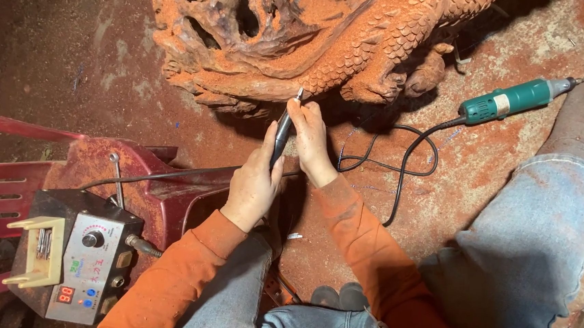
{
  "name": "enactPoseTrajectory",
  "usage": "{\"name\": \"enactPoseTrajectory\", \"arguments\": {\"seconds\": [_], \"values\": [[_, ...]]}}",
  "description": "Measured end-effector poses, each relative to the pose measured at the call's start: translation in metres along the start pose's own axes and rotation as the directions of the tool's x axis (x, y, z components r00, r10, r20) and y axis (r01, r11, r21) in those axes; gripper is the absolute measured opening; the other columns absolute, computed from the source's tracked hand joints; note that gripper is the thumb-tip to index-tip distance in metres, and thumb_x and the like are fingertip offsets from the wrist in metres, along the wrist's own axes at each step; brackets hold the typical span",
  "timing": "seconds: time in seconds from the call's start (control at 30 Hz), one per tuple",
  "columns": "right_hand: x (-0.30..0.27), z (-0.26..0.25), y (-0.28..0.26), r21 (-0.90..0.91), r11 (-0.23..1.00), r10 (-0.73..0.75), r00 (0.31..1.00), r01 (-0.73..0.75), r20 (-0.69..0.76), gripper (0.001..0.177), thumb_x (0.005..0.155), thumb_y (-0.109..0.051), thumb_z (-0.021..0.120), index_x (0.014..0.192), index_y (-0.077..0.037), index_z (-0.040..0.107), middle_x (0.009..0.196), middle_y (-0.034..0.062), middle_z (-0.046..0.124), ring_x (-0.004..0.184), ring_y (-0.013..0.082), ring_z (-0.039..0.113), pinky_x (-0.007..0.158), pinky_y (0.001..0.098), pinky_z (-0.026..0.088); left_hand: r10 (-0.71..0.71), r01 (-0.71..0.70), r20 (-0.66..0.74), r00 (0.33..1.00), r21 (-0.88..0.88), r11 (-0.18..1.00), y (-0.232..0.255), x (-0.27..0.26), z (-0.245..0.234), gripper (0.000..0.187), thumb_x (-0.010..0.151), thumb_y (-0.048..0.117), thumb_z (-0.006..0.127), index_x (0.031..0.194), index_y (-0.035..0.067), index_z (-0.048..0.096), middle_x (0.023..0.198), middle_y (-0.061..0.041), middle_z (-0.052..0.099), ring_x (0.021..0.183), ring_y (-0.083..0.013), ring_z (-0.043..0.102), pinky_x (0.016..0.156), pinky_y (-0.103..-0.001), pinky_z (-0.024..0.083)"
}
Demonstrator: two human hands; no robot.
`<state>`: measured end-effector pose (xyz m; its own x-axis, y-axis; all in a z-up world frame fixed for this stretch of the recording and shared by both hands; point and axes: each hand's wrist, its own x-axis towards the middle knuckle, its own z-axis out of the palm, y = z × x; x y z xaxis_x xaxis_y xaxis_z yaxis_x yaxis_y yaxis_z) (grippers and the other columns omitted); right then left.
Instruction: Carving intricate details into a large wooden dragon sculpture using a handheld rotary tool
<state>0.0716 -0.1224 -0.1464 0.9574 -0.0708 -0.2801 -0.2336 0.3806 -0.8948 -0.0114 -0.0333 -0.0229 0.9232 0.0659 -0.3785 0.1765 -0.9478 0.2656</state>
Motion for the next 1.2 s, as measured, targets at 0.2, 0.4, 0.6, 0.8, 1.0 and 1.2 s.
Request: {"name": "enactPoseTrajectory", "arguments": {"seconds": [0.2, 0.4, 0.6, 0.8, 1.0, 1.2], "values": [[-0.004, -0.006, 0.007, 0.06, 0.998, -0.031, 0.998, 0.027, 0.058, 0.036, 0.099, -0.039, 0.067, 0.103, -0.004, 0.058, 0.092, 0.0051, 0.054, 0.096, 0.0187, 0.055, 0.094, 0.0349, 0.048, -0.002, 0.003, 0.009, 1.0, -0.026, 1.0, 0.004, -0.003, 0.003, 0.065, 0.104, 0.036, 0.039, 0.163, 0.031, 0.01, 0.12, -0.02, 0.064, 0.096, -0.0492, 0.07, 0.085, -0.058, 0.058], [-0.004, -0.008, 0.021, 0.165, 0.986, -0.032, 0.997, 0.02, 0.068, 0.036, 0.102, -0.035, 0.064, 0.109, 0.001, 0.061, 0.101, 0.0061, 0.054, 0.105, 0.0189, 0.054, 0.104, 0.0384, 0.045, 0.036, -0.036, 0.004, 0.999, 0.004, 0.999, 0.0, 0.001, 0.008, 0.065, 0.104, 0.036, 0.041, 0.162, 0.033, 0.012, 0.123, -0.019, 0.064, 0.099, -0.0479, 0.07, 0.086, -0.057, 0.058], [-0.011, -0.005, 0.007, 0.135, 0.991, -0.027, 0.998, 0.019, 0.053, 0.04, 0.101, -0.038, 0.066, 0.112, -0.001, 0.061, 0.099, 0.0057, 0.055, 0.104, 0.0183, 0.056, 0.102, 0.0409, 0.047, 0.049, -0.049, 0.001, 0.999, 0.022, 0.999, -0.008, 0.002, 0.01, 0.064, 0.104, 0.037, 0.04, 0.162, 0.033, 0.012, 0.12, -0.018, 0.064, 0.095, -0.0475, 0.07, 0.085, -0.056, 0.058], [-0.018, -0.002, 0.008, 0.122, 0.992, -0.037, 0.999, 0.037, 0.005, 0.042, 0.103, -0.036, 0.063, 0.112, 0.005, 0.061, 0.103, 0.0103, 0.055, 0.109, 0.0207, 0.054, 0.105, 0.0437, 0.046, 0.121, -0.122, 0.016, 0.993, 0.1, 0.987, -0.017, 0.011, 0.009, 0.063, 0.104, 0.039, 0.042, 0.161, 0.032, 0.018, 0.113, -0.018, 0.065, 0.092, -0.0471, 0.071, 0.082, -0.057, 0.059], [-0.015, 0.003, -0.003, 0.093, 0.992, -0.086, 0.996, 0.085, 0.008, 0.035, 0.102, -0.035, 0.064, 0.108, -0.001, 0.058, 0.096, 0.0058, 0.054, 0.103, 0.0191, 0.055, 0.102, 0.0433, 0.047, 0.173, -0.16, -0.057, 0.983, 0.177, 0.971, -0.029, 0.019, 0.008, 0.061, 0.104, 0.039, 0.042, 0.161, 0.034, 0.019, 0.106, -0.014, 0.064, 0.086, -0.0447, 0.071, 0.079, -0.055, 0.06], [-0.013, -0.004, 0.012, 0.087, 0.991, -0.102, 0.994, 0.099, 0.026, 0.038, 0.103, -0.039, 0.062, 0.104, -0.001, 0.06, 0.091, 0.0086, 0.059, 0.099, 0.0202, 0.06, 0.1, 0.0444, 0.05, 0.156, -0.147, -0.034, 0.987, 0.178, 0.973, -0.033, 0.015, 0.011, 0.062, 0.104, 0.041, 0.041, 0.161, 0.036, 0.019, 0.105, -0.01, 0.063, 0.086, -0.0416, 0.072, 0.077, -0.053, 0.061]]}}
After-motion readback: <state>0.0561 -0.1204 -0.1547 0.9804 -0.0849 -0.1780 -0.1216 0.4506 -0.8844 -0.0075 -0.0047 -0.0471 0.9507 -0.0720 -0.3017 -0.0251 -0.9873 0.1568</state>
